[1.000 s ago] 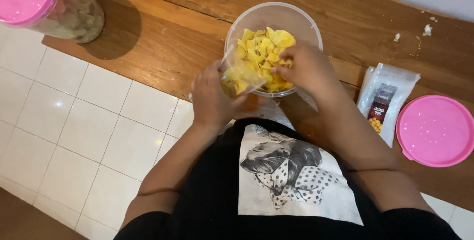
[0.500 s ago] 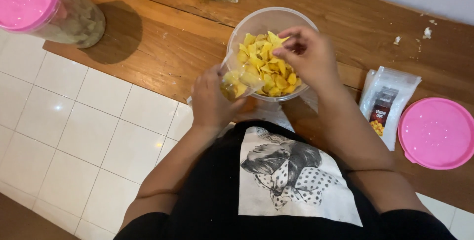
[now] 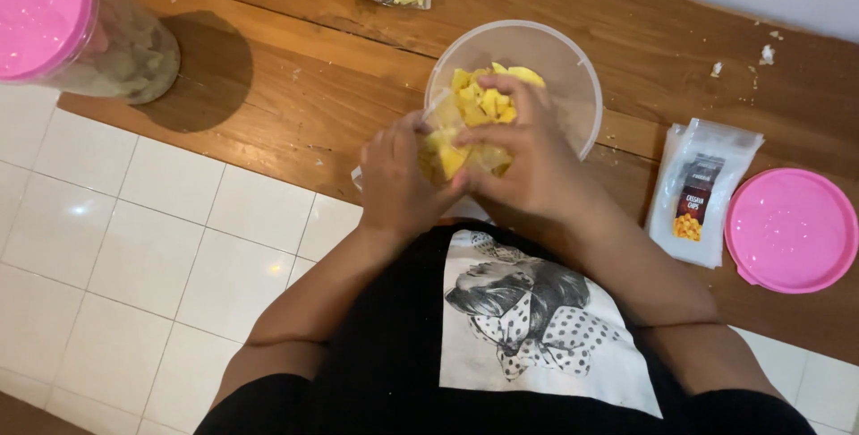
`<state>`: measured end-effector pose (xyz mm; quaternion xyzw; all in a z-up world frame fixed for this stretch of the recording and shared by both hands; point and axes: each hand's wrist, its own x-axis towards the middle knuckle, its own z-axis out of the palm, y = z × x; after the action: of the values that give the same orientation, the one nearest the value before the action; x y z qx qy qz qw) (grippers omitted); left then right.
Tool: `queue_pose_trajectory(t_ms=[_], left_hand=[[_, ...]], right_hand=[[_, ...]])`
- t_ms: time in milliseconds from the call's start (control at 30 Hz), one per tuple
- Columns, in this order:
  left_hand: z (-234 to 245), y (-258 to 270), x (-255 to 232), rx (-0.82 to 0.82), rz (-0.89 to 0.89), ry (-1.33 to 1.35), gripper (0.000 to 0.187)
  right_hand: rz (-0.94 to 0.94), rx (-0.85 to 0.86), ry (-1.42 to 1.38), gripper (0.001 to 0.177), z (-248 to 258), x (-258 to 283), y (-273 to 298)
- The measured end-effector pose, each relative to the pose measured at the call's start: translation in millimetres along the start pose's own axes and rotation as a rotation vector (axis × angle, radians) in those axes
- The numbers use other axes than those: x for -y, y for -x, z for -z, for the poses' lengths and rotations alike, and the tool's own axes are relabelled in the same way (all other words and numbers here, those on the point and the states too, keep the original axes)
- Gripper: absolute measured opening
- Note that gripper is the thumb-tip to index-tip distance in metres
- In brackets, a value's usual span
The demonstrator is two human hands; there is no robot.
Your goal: Manually filling small plastic bags with cassava chips from a large bowl
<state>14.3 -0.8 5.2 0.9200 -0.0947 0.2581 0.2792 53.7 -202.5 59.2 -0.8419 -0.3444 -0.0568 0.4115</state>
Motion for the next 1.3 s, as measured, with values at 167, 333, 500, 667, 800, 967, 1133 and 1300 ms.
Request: queue_pose_trajectory(t_ms=[167, 333, 500, 667, 800, 967, 1133, 1300], left_hand=[[20, -12, 4, 0.053, -0.012, 0.198, 0.093], [16, -14, 58, 0.205, 0.078, 0.607, 0.071], [31, -37, 95, 0.628, -0.069, 1.159, 0.095], [8, -29, 122, 0.92, -0.146, 1.501, 0.09], [16, -47, 146, 0.979, 0.04, 1.666, 0.096], [2, -42, 170, 0.964, -0.045, 1.468, 0.101], [8, -54, 162, 1.017, -0.111, 1.363, 0.093], [2, -69, 161, 0.983, -0.187, 1.281, 0.088]], right_hand=[[0.001, 0.18, -0.071, 0.019, -14, -7, -7], [0.137, 0.148, 0.004, 0.007, -10, 2, -35], [0.166, 0.141, 0.023, 0.014, -28, 11, -53], [0.07, 0.003, -0.031, 0.028, -50, 24, -56], [-0.291, -0.328, 0.154, 0.029, -21, -32, -14], [-1.095, -0.073, 0.571, 0.027, -26, -5, 2], [-1.316, 0.056, 0.503, 0.026, -43, -27, 26], [-1.229, -0.131, 0.556, 0.02, -39, -44, 59]])
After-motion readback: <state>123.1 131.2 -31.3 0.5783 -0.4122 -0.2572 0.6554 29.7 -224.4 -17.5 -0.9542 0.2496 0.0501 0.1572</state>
